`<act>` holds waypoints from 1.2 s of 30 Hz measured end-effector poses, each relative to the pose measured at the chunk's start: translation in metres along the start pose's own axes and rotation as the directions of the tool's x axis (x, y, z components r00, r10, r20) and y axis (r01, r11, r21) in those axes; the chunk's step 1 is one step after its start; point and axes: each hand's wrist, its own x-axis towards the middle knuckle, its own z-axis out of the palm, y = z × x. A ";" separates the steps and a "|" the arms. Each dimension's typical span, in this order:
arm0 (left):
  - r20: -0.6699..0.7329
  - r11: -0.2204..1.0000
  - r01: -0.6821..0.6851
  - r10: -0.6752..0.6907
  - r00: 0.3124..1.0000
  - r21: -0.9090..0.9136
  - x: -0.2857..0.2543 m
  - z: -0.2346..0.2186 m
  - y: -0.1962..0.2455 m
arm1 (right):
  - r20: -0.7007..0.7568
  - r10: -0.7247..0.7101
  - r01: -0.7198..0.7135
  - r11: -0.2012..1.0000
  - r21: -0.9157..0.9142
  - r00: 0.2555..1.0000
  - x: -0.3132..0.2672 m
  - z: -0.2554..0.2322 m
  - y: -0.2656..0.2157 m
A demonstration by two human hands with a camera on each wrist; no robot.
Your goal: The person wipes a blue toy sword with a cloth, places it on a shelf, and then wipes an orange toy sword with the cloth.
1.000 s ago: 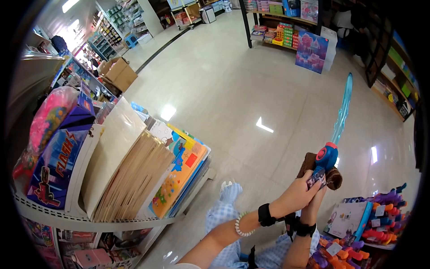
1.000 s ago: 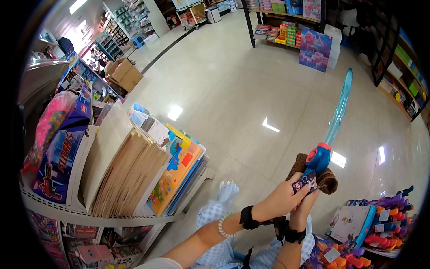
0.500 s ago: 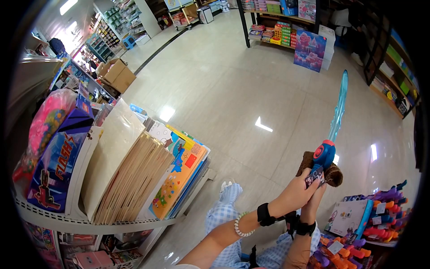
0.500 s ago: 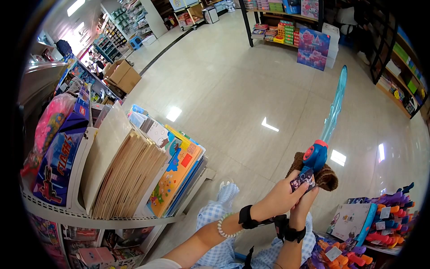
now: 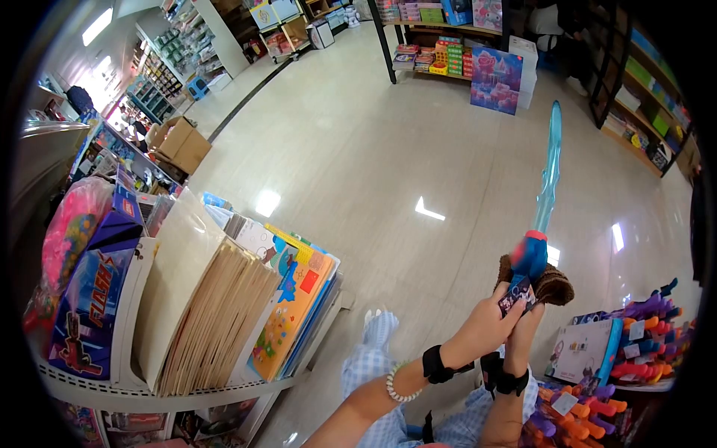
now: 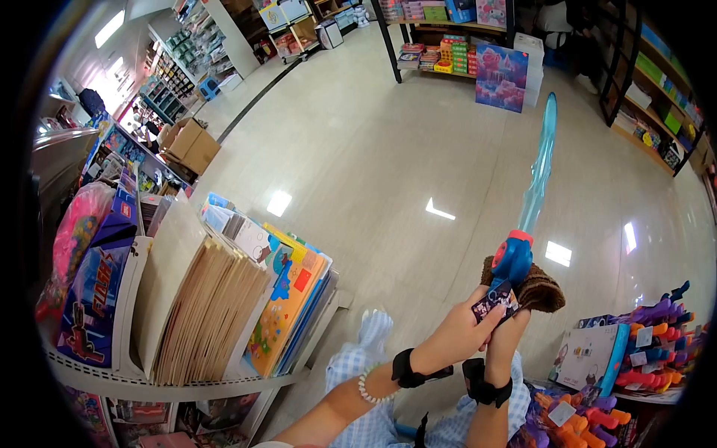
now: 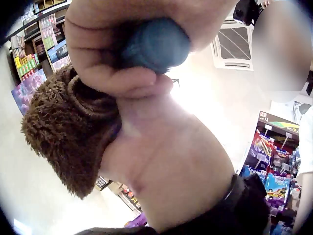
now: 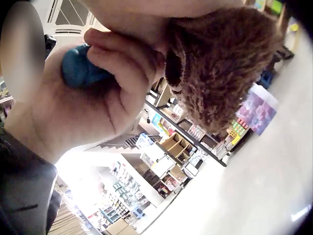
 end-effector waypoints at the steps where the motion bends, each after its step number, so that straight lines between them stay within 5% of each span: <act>1: 0.013 1.000 0.015 -0.014 1.000 -0.017 -0.001 0.000 0.002 | -0.014 -0.007 0.008 0.999 0.035 1.000 -0.001 0.003 -0.002; 7: 0.036 0.999 0.025 -0.024 0.999 -0.040 0.001 0.000 0.002 | 0.030 -0.101 0.102 0.995 -0.013 0.994 0.002 0.005 -0.005; 19: -0.072 0.992 0.127 -0.128 0.989 -0.025 0.000 -0.003 -0.002 | 0.179 0.120 -0.098 0.987 -0.124 0.977 -0.004 0.007 -0.028; 22: -0.046 0.987 0.119 -0.124 0.991 -0.112 -0.002 -0.006 -0.006 | 0.201 0.010 0.054 0.949 -0.311 0.980 0.001 0.003 -0.024; 28: -0.033 0.981 0.146 -0.151 0.988 -0.127 0.002 -0.024 -0.008 | 0.268 -0.135 0.217 0.926 -0.307 0.954 0.002 -0.008 -0.030; 36: -0.120 0.942 0.233 -0.210 0.970 0.242 0.006 -0.035 -0.023 | 0.165 -0.242 0.287 0.884 -0.368 0.956 0.014 -0.028 -0.021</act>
